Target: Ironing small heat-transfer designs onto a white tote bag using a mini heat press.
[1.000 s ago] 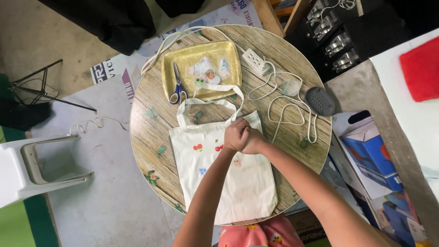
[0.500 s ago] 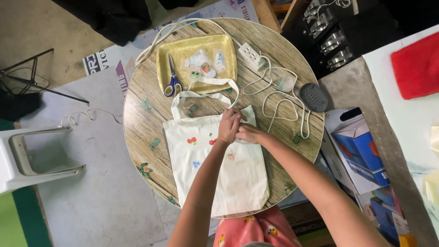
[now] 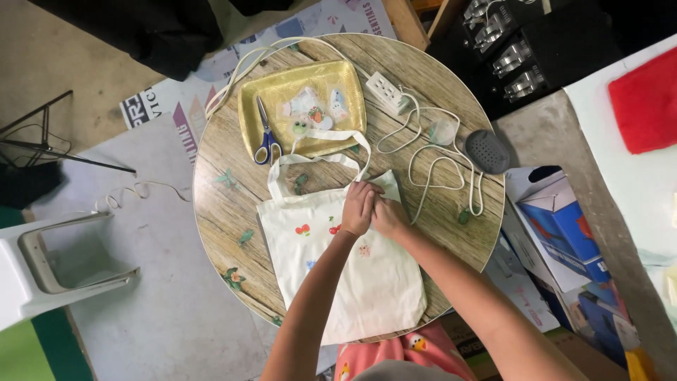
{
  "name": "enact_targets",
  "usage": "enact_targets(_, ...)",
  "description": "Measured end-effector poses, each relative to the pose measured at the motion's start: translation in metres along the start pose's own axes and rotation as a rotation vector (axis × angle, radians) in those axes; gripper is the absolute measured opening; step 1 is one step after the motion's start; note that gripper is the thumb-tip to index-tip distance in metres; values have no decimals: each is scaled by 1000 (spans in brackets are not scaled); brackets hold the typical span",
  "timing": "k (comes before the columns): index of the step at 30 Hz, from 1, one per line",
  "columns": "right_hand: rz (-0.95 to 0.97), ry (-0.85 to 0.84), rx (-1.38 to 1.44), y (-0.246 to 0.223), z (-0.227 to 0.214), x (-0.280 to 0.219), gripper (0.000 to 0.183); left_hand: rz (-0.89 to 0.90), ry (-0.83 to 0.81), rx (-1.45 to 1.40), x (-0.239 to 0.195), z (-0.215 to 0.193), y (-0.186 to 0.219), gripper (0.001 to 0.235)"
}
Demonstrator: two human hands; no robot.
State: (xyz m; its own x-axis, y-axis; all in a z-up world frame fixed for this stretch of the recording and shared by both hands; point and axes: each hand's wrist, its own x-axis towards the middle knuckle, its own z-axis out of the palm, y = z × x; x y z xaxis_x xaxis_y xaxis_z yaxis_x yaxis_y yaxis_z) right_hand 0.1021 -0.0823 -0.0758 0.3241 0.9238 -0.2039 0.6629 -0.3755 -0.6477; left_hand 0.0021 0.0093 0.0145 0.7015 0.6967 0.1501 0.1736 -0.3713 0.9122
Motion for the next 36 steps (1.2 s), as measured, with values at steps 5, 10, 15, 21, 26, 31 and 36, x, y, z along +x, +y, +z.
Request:
enact_targets(5, -34, -35, -18, -10, -14, -3, 27, 38, -71, 35, 5, -7, 17, 23)
enact_targets(10, -261, 200, -7, 1, -7, -6, 23, 265, -196, 91, 11, -6, 18, 32)
enact_targets(15, -216, 150, -157, 14, 5, -6, 30, 266, -231, 110, 5, 2, -1, 34)
enact_targets(21, -220, 107, 29, -5, -16, -7, 30, 264, -186, 138, 0, 5, -5, 35)
enact_targets(26, -205, 58, -103, 23, 10, -7, 30, 239, -174, 150, -1, 8, -5, 36)
enact_targets(31, -181, 66, -61, 14, 5, -7, 35, 251, -152, 151, -3, 10, -9, 35)
enact_targets(36, -165, 44, -43, 14, 5, -6, 37, 249, -155, 139, 0, 7, -6, 35)
